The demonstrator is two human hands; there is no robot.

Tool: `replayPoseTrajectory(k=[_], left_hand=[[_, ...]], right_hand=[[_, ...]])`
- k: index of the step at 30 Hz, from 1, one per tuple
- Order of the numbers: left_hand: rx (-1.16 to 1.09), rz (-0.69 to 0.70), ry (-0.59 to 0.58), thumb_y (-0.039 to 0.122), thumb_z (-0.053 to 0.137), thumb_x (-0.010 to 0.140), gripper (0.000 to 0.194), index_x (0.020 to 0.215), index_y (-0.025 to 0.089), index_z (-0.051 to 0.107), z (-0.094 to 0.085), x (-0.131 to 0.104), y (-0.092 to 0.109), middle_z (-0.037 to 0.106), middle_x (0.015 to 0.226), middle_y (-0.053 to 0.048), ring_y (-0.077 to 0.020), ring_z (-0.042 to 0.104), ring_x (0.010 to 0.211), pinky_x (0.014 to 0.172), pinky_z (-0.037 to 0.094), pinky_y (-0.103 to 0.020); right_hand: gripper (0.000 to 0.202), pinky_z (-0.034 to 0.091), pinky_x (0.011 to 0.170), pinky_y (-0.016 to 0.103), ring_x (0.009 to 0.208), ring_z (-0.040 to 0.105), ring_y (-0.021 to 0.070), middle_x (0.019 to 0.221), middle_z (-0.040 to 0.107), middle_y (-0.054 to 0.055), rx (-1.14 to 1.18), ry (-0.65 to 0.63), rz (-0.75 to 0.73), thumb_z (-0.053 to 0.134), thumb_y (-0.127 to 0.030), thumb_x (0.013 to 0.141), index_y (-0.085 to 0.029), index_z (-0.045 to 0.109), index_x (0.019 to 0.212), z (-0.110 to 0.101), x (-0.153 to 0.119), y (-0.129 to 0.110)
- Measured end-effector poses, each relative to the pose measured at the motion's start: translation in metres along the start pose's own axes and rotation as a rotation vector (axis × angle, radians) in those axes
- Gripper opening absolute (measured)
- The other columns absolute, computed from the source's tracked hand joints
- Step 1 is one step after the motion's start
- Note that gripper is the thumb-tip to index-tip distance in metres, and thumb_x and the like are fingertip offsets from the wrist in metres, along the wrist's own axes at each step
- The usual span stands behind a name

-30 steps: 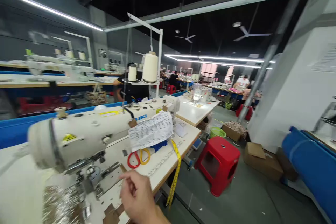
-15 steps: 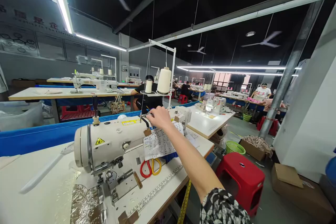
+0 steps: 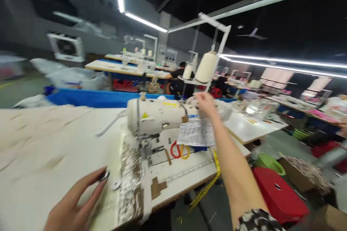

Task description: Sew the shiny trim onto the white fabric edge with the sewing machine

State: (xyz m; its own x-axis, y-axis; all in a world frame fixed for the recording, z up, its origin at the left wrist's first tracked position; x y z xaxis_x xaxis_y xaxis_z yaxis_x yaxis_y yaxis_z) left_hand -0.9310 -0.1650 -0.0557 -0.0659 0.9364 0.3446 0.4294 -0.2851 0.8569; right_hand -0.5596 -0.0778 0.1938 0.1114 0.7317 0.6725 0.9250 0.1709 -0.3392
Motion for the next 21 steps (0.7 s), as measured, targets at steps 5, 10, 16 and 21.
replayPoseTrajectory(k=[5, 10, 16, 21], left_hand=[[-0.532, -0.414, -0.032, 0.056, 0.076, 0.075, 0.052, 0.112, 0.020, 0.071, -0.009, 0.003, 0.024, 0.072, 0.119, -0.008, -0.0274, 0.067, 0.112, 0.102, 0.052, -0.033], [-1.018, -0.712, -0.157, 0.034, 0.081, 0.077, 0.040, 0.108, 0.011, 0.072, -0.002, 0.001, 0.031, 0.077, 0.102, -0.013, -0.0244, 0.072, 0.102, 0.089, 0.059, -0.028], [-1.090, -0.755, -0.274, 0.037, 0.086, 0.074, 0.038, 0.099, 0.010, 0.076, 0.007, -0.011, 0.041, 0.077, 0.084, -0.010, -0.0188, 0.074, 0.080, 0.076, 0.060, -0.023], [-1.024, -0.646, -0.334, 0.054, 0.084, 0.070, 0.050, 0.100, 0.014, 0.078, 0.011, -0.016, 0.043, 0.077, 0.097, -0.010, -0.0229, 0.072, 0.089, 0.082, 0.060, -0.028]], right_hand=[[0.044, 0.042, 0.057, 0.032, 0.060, 0.055, 0.0129, 0.067, 0.061, 0.000, 0.249, 0.092, -0.067, 0.055, -0.055, 0.094, -0.015, 0.070, 0.104, -0.009, -0.048, -0.032], [0.033, 0.050, 0.071, 0.035, 0.077, 0.061, 0.0186, 0.091, 0.068, 0.005, 0.407, -0.206, -0.531, 0.056, -0.017, 0.097, -0.023, 0.055, 0.130, 0.042, -0.187, -0.098], [0.024, 0.048, 0.073, 0.036, 0.080, 0.060, 0.0211, 0.091, 0.068, 0.007, 0.409, -0.212, -0.462, 0.054, -0.018, 0.098, -0.016, 0.057, 0.122, 0.112, -0.243, -0.131], [0.021, 0.044, 0.074, 0.037, 0.076, 0.057, 0.0218, 0.084, 0.066, 0.007, 0.291, -0.224, -0.498, 0.051, -0.017, 0.099, -0.012, 0.062, 0.116, 0.117, -0.240, -0.137]])
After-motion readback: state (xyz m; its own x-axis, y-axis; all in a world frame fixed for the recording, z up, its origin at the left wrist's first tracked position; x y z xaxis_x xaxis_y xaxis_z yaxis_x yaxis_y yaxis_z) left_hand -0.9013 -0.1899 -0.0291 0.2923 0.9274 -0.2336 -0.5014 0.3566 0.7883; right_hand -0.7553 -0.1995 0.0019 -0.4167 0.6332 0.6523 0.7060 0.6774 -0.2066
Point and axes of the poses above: each hand's wrist, its own x-axis towards the middle knuckle, its own z-axis out of the palm, y = z × x, the point moved 1 cm from there along x, towards the middle knuckle
